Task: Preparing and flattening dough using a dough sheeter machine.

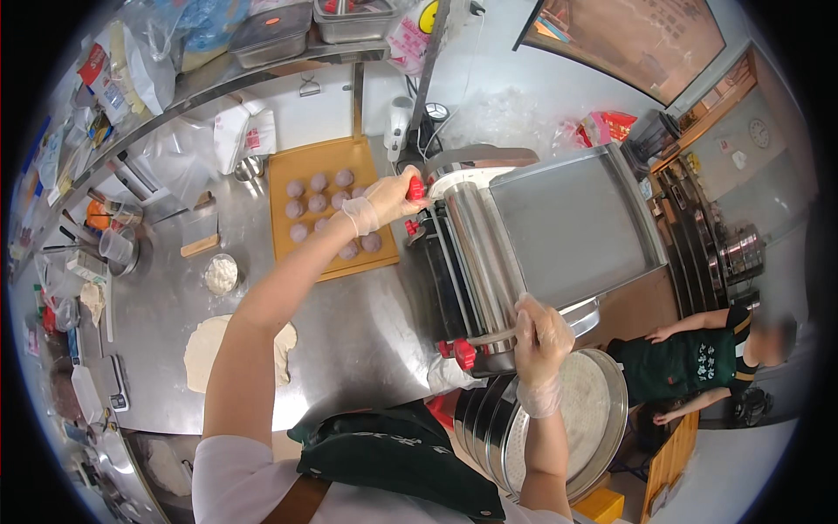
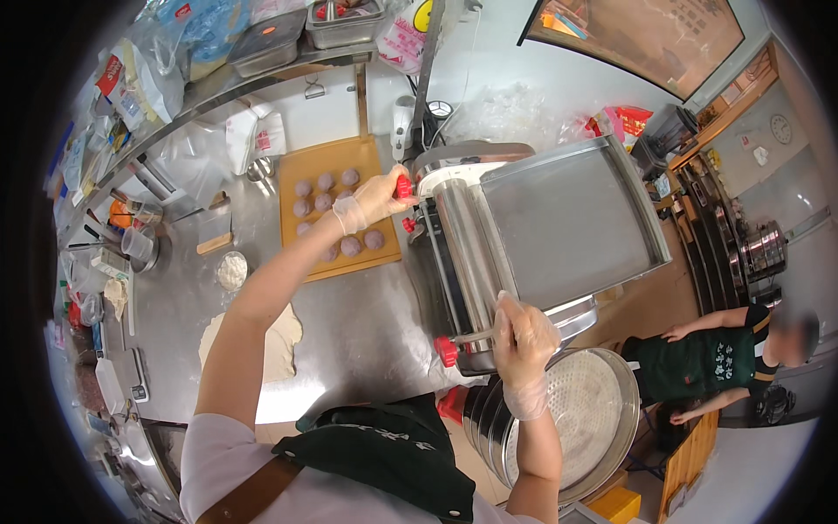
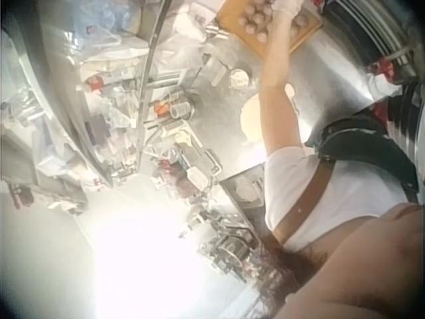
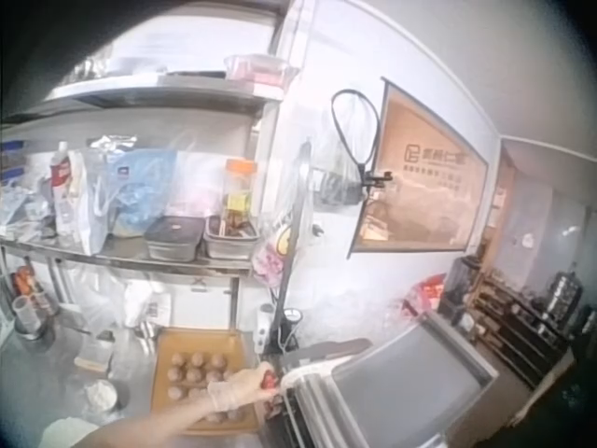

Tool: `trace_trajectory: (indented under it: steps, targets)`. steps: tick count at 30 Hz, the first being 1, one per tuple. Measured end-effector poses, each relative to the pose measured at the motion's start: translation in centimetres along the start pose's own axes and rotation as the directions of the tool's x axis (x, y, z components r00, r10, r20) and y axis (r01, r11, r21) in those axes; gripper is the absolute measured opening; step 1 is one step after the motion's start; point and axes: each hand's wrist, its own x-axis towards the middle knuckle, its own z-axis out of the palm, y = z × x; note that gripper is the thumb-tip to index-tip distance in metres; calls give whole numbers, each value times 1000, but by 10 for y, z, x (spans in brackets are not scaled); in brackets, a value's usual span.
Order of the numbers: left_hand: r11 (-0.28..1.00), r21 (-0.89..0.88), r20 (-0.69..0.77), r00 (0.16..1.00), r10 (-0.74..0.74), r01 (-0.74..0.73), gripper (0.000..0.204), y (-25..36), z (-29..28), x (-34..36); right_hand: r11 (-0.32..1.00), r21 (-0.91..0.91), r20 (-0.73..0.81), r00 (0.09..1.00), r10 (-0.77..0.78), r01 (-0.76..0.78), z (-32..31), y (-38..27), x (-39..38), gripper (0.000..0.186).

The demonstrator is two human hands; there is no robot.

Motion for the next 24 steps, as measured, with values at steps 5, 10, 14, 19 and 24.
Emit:
trace_trajectory:
  steps: [5, 10, 14, 19, 24]
  targets:
    - [968, 226, -29, 993, 116, -106, 44, 1, -3, 1, 1000, 12, -7, 1000, 1, -1, 1, -1, 2, 22]
    - [881, 356, -186, 900, 395, -313, 39, -12, 4, 2, 1000, 15, 10, 1000, 15, -15, 1, -2, 2, 23]
    - [865, 426, -136, 926, 351, -265, 35, -10, 5, 3, 1000, 15, 2, 1000, 12, -12, 1, -1, 2, 22]
    - [842, 466, -137, 918, 373, -273, 35, -10, 5, 5, 1000, 25, -10, 1000, 13, -13, 2, 0, 1, 22]
    - [882, 426, -150, 946, 288, -201, 39, -13, 5, 2, 1000, 28, -15, 1000, 2, -2, 4, 0, 2, 21]
